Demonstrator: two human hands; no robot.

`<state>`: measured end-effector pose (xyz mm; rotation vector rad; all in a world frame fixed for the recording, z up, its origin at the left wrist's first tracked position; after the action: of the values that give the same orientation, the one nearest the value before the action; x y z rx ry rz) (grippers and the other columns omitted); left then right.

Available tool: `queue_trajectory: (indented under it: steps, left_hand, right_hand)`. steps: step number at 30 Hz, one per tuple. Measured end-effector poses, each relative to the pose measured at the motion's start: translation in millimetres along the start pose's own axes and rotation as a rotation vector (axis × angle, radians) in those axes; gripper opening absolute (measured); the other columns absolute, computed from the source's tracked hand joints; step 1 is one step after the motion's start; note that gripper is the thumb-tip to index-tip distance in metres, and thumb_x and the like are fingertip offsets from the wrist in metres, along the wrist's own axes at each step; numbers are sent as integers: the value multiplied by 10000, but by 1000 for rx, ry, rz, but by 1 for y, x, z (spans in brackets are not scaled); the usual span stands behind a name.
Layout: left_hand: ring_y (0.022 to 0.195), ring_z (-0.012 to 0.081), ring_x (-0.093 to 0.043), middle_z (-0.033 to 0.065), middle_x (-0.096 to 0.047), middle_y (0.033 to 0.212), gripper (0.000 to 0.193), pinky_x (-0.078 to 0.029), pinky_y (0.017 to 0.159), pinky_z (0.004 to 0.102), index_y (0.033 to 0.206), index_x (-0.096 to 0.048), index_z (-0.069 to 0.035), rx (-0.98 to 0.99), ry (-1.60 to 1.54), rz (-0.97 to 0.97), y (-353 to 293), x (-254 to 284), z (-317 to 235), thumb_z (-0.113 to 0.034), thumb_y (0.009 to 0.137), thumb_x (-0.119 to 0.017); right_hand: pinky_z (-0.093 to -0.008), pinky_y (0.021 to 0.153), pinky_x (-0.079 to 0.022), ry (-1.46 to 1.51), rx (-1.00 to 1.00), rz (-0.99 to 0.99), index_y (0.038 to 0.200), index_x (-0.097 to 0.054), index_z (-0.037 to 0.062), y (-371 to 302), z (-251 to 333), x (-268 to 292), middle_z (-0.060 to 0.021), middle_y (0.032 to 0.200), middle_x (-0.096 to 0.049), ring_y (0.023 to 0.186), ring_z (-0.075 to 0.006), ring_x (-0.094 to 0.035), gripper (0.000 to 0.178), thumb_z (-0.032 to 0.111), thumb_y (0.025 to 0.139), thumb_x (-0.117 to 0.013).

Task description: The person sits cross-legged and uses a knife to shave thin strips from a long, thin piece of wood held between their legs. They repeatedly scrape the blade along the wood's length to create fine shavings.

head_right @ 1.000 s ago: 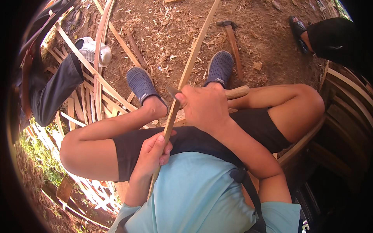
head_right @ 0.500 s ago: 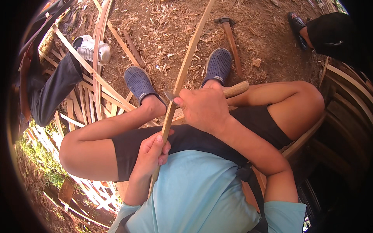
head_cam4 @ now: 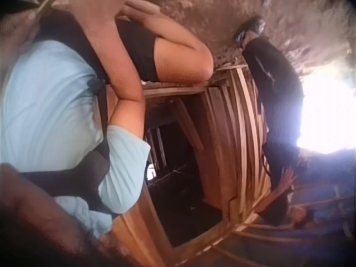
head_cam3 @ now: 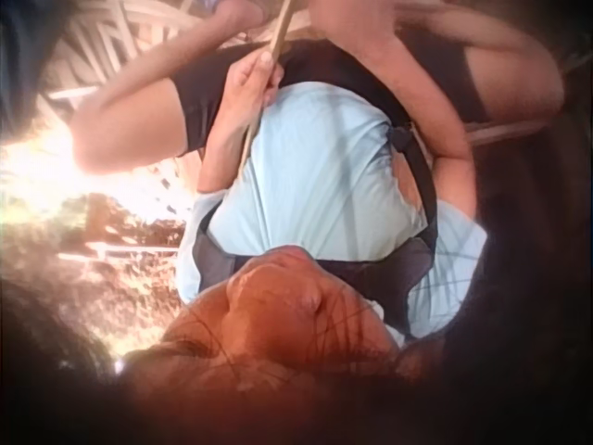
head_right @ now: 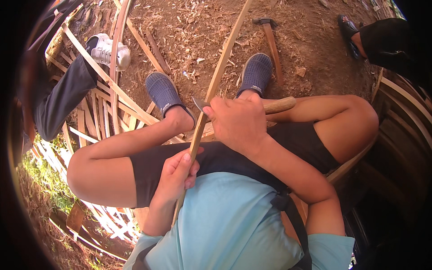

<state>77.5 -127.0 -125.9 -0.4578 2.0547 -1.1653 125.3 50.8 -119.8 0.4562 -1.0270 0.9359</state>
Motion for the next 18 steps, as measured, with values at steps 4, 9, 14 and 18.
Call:
queue_trajectory:
  steps: [4, 9, 14, 18]
  left_hand:
    - [498, 31, -368, -14, -459, 682, 386, -325, 450, 184, 1227, -493, 14, -4, 10, -1, -1, 1, 2, -275, 987, -402]
    - [498, 31, -368, -12, -465, 684, 388, -327, 454, 183, 1222, -499, 13, 1, 13, -3, -3, 1, 2, -281, 987, -403]
    - [491, 30, -362, -17, -463, 685, 381, -323, 449, 181, 1219, -507, -1, 3, 0, -2, -2, 1, 3, -286, 986, -407]
    - [486, 28, -361, -23, -457, 679, 373, -314, 438, 179, 1210, -517, -19, 6, -35, -23, 3, 3, 2, -297, 985, -411]
  right_hand:
    - [-364, 581, -312, 15, -3, 60, 698, -516, 120, -1, 1, -2, -37, 578, -537, 544, -241, -526, 229, 269, 868, -555]
    - [-371, 579, -319, 61, -4, 111, 695, -514, 122, -5, 2, -4, -35, 577, -545, 544, -249, -539, 232, 266, 873, -550]
    - [-377, 578, -318, 40, 8, 155, 704, -512, 115, -7, 3, -4, -37, 563, -538, 533, -251, -541, 237, 270, 881, -543]
    - [-398, 566, -339, 182, 110, 329, 728, -507, 94, -19, 29, -4, -46, 562, -535, 554, -279, -548, 235, 256, 898, -519]
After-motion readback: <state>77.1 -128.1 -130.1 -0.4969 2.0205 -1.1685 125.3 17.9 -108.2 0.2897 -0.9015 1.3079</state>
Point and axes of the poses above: each hand's wrist, its own y-axis towards the middle knuckle, its own x-axis out of the back of the hand, z = x × y, the point moved 6 cm from there along y, towards the middle knuckle
